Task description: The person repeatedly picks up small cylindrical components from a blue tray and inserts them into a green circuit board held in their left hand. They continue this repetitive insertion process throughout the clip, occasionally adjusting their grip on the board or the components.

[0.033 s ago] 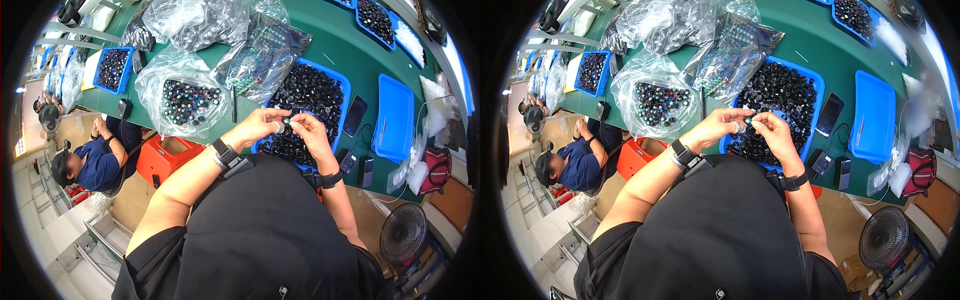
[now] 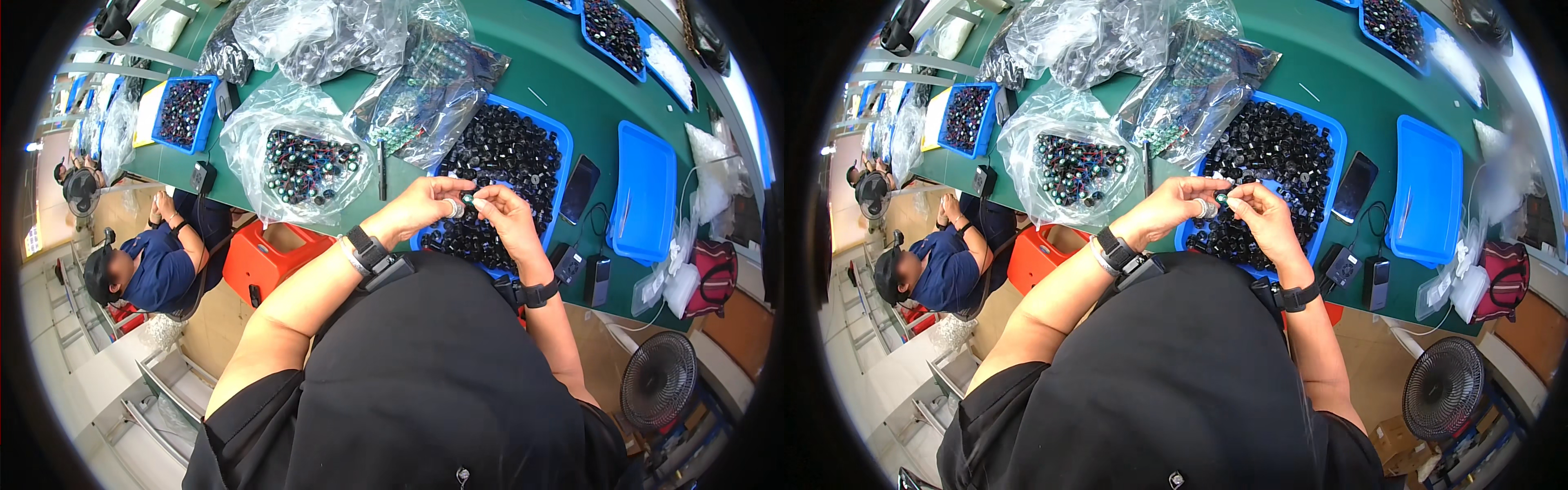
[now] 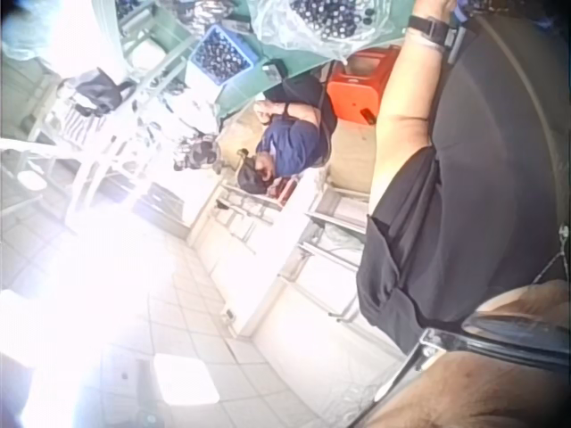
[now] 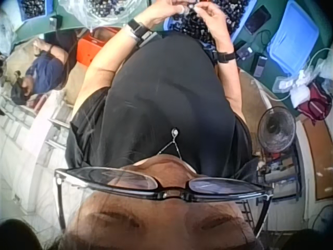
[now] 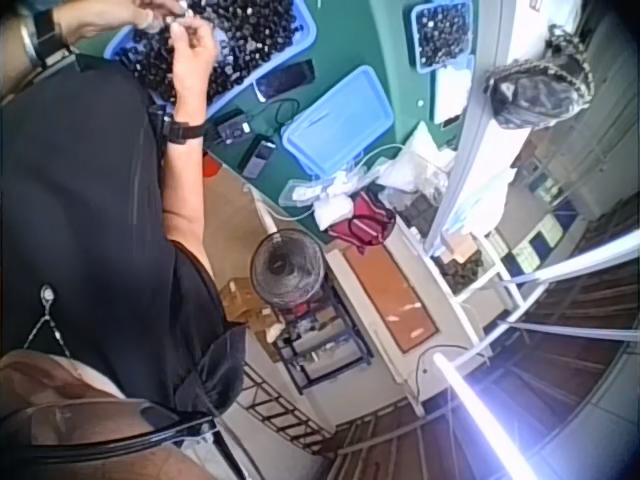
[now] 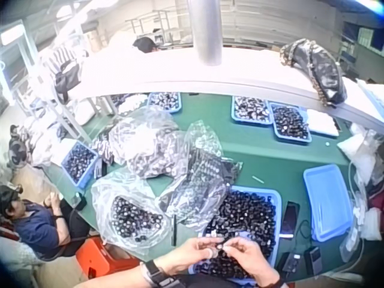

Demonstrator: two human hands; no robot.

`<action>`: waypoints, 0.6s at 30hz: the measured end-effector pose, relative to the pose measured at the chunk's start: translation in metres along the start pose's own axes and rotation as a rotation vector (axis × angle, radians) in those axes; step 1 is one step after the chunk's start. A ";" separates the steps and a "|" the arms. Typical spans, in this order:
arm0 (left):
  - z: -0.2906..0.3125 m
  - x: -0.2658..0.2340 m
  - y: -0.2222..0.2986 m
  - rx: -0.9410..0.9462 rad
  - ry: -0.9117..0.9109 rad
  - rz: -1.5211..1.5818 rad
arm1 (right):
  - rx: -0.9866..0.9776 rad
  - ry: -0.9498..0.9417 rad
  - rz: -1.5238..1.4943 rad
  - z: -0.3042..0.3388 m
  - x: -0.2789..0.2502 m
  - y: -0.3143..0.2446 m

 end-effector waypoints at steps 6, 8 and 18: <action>0.001 0.002 0.002 -0.025 -0.027 -0.025 | 0.014 0.022 0.016 0.001 0.000 -0.002; 0.001 0.002 0.000 -0.022 -0.011 -0.025 | 0.035 0.046 0.030 0.000 -0.001 0.001; -0.005 -0.020 -0.022 -0.047 0.116 -0.246 | 0.118 0.098 0.280 0.000 0.013 0.008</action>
Point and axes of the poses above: each hand's wrist, its own z-axis away from the middle knuckle, its own x-axis out of the palm, y = z × x, the point moved 9 cm from there along -z, towards the middle knuckle, and after that the axes turned 15 degrees about x, right-handed, at the moved point
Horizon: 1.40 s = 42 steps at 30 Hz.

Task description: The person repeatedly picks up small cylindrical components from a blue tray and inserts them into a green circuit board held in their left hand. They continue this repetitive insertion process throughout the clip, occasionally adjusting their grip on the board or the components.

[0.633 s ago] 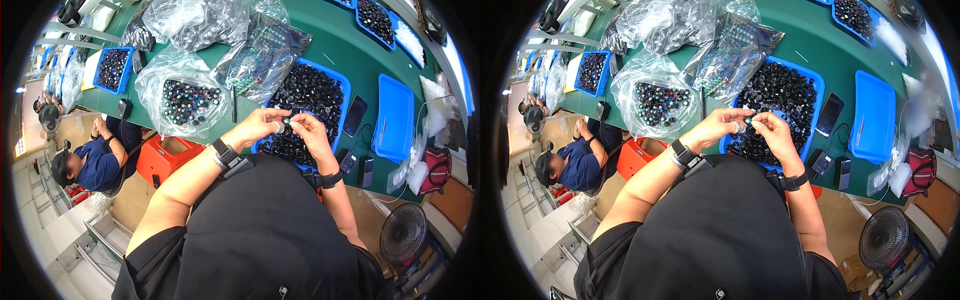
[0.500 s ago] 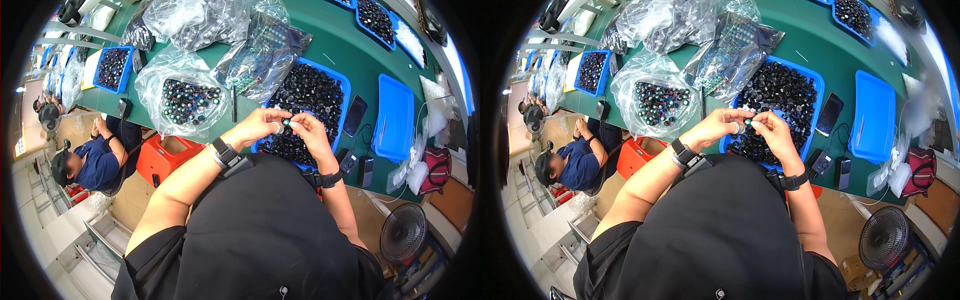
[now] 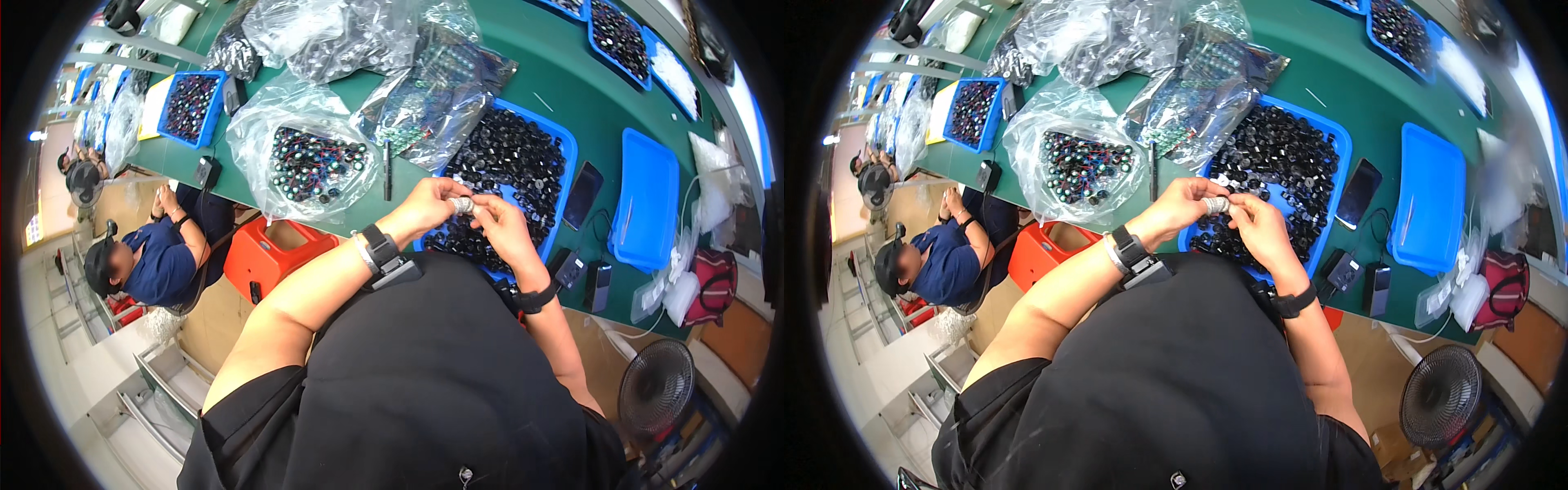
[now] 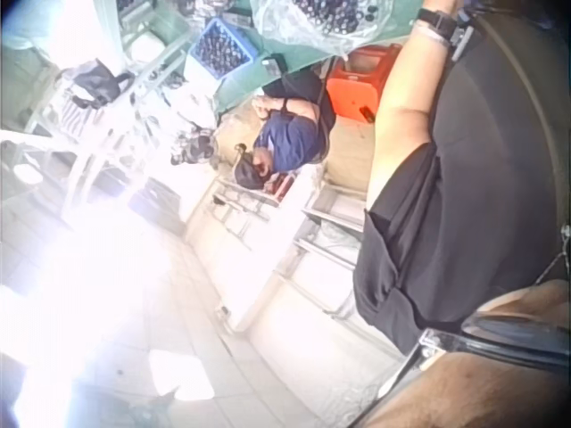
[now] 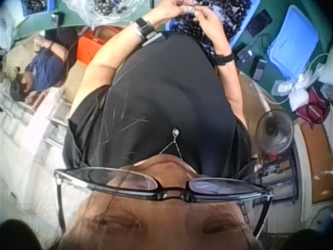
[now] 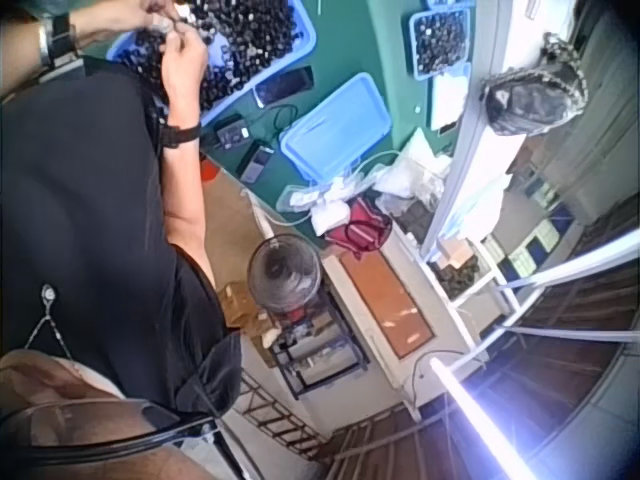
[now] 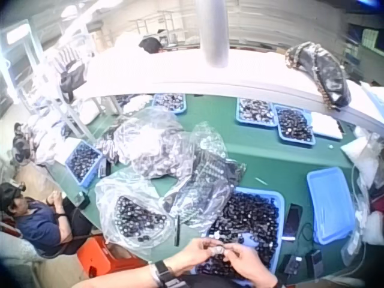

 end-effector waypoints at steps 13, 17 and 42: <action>0.001 -0.076 -0.001 0.137 0.475 -0.204 | 0.071 -0.028 -0.175 -0.002 -0.004 0.004; 0.025 -0.134 -0.015 0.099 0.708 -0.001 | 0.082 0.033 -0.205 -0.009 -0.026 0.025; 0.062 -0.123 -0.106 -0.015 0.331 -0.244 | -0.096 0.215 0.738 -0.136 0.157 -0.026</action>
Point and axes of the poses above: each hand's wrist, its own z-axis away from the middle knuckle, its own x-axis out of the palm, y = z × x, the point moved 9 cm from there along -z, towards the middle knuckle, and after that the axes turned 15 degrees about x, right-handed, at the moved point
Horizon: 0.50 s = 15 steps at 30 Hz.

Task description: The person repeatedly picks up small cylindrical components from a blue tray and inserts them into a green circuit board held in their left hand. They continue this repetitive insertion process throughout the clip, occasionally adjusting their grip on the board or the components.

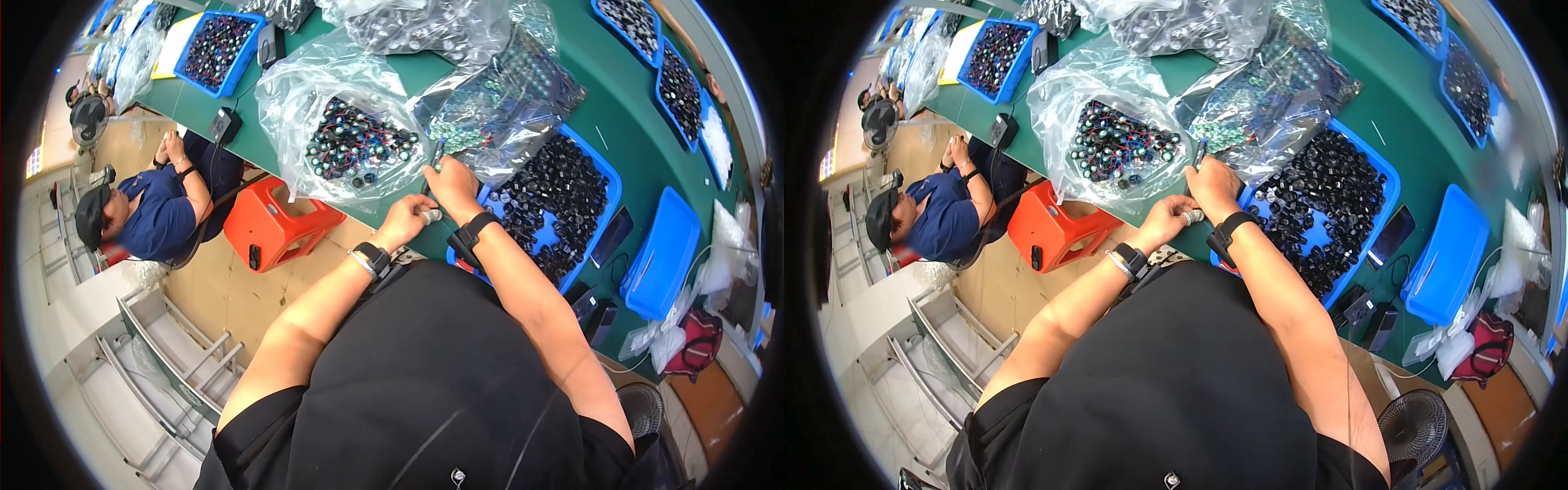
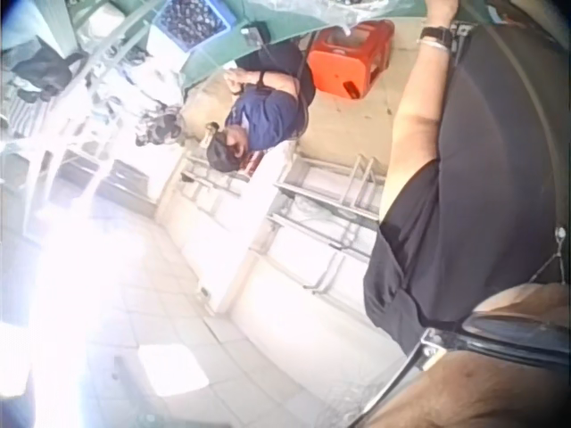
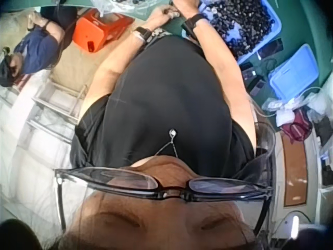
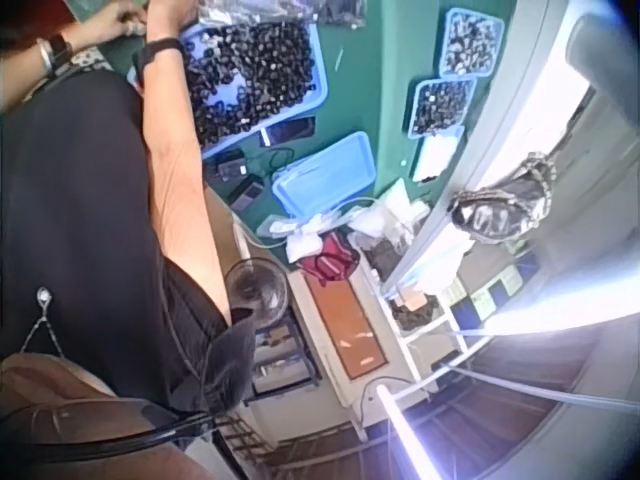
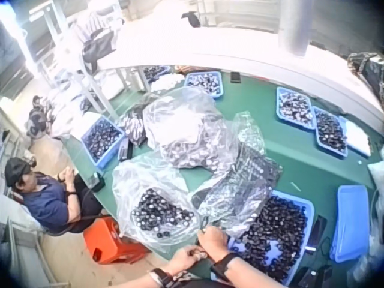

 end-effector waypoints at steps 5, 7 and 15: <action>-0.010 0.005 -0.006 -0.007 -0.019 0.152 | -0.075 0.089 -0.338 0.003 -0.022 0.010; -0.015 0.003 -0.005 0.018 0.020 0.112 | -0.077 0.093 -0.423 0.010 -0.048 0.012; -0.026 -0.002 0.046 0.377 0.096 -0.454 | -0.277 0.036 0.034 0.067 -0.100 0.012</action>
Point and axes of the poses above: each hand's wrist, its own z-axis away from the middle knuckle, its own x-axis out of the palm, y = z × x, the point moved 9 cm from there along -z, towards the middle knuckle, and after that the axes turned 15 degrees about x, right-handed, at the moved point
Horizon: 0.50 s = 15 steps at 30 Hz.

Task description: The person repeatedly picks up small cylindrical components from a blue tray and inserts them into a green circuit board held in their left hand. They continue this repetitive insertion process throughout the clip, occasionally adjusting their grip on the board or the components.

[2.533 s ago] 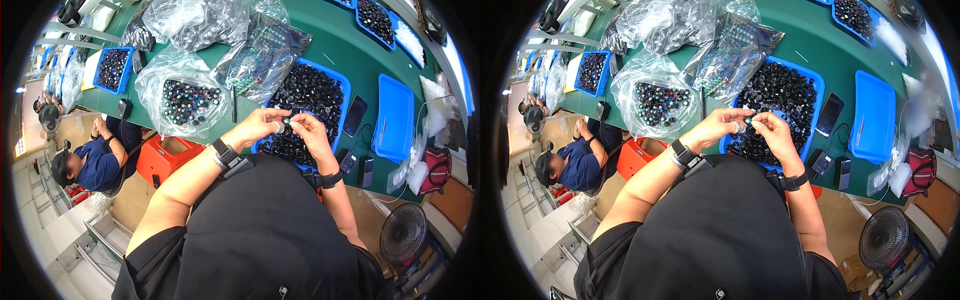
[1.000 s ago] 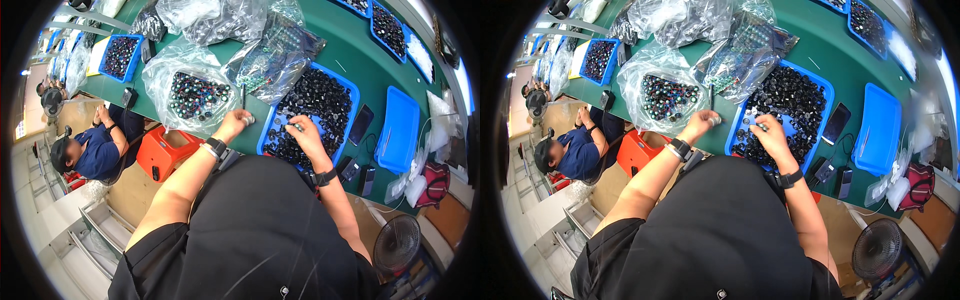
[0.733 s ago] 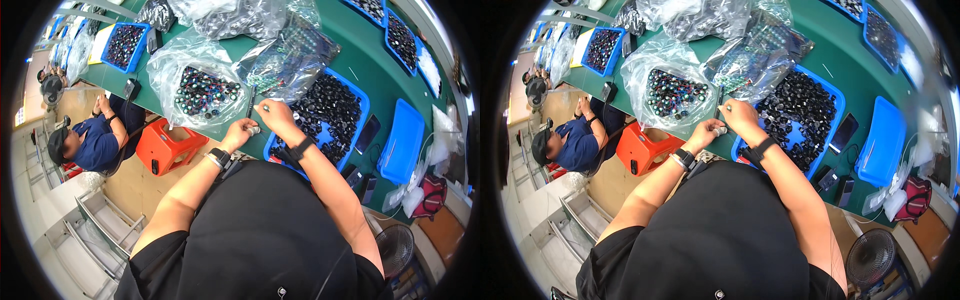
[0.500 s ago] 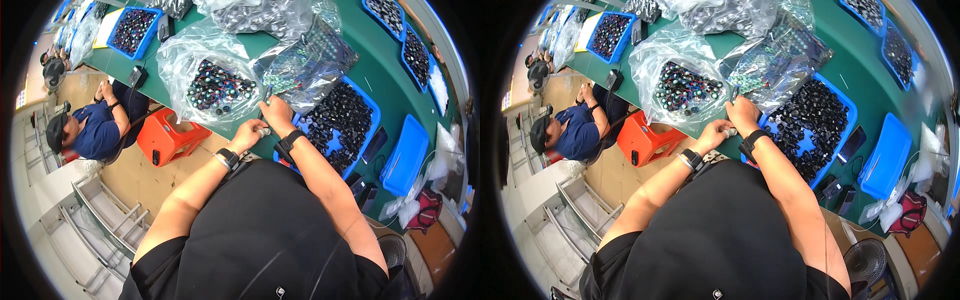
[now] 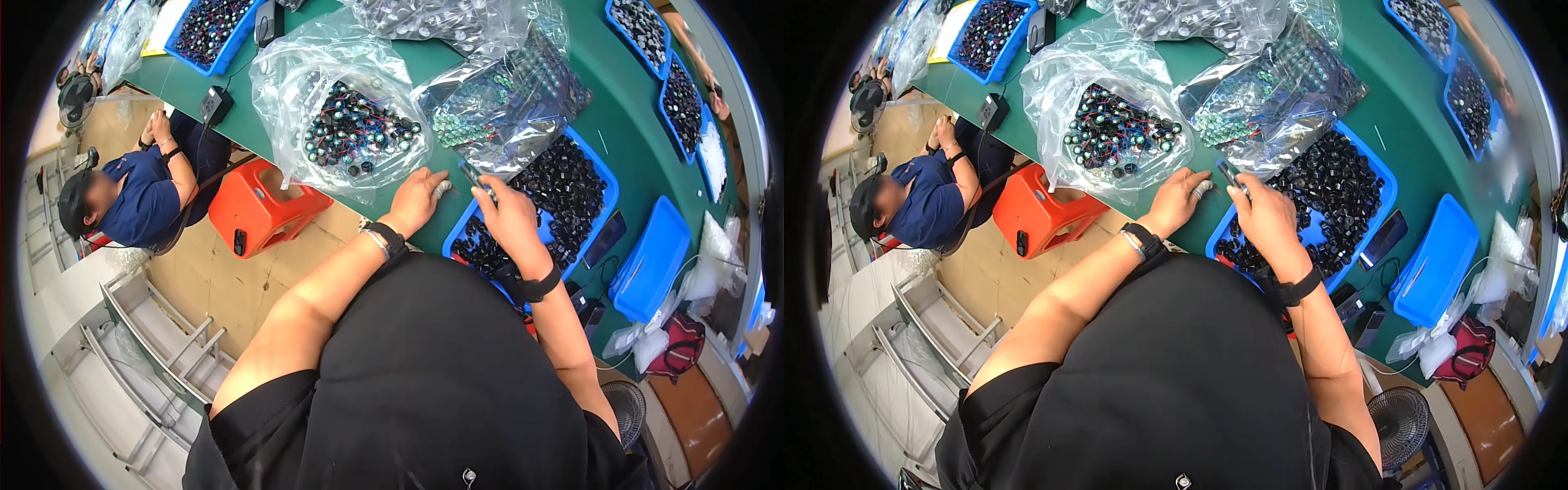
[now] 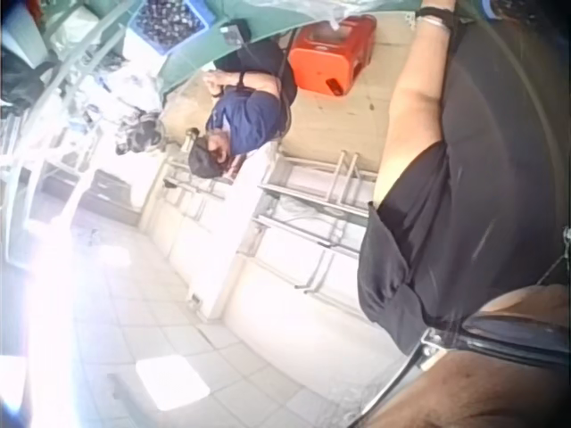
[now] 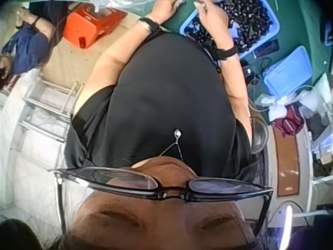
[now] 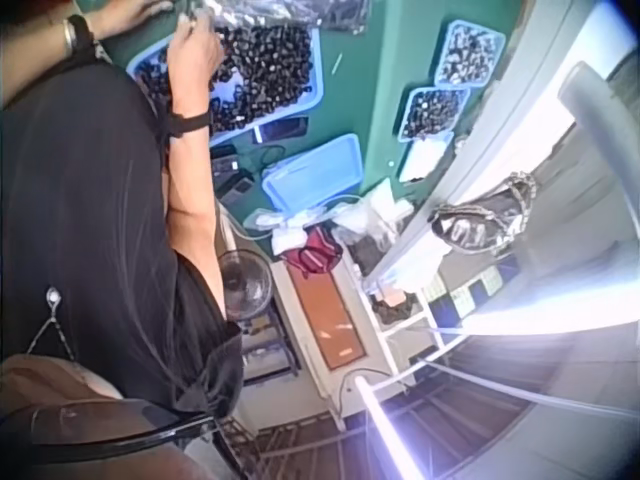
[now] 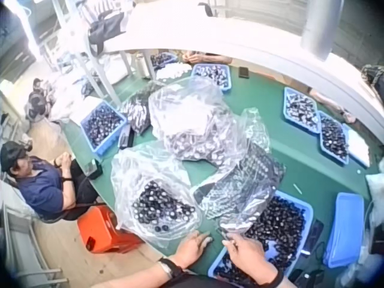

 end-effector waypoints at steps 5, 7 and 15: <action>0.008 -0.004 -0.006 -0.020 0.049 0.091 | -0.065 -0.004 0.190 0.011 0.018 -0.003; 0.010 -0.004 -0.004 -0.035 0.007 0.107 | -0.070 -0.035 0.219 0.012 0.025 -0.008; 0.002 0.000 -0.003 -0.059 -0.007 0.065 | -0.152 -0.022 0.295 0.005 0.047 -0.015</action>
Point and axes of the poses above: each hand's wrist, its own z-axis away from the middle knuckle, its own x-axis out of the palm, y = z × x, the point moved 9 cm from there along -z, towards the middle knuckle, and after that the axes turned 15 degrees about x, right-handed, at the moved point
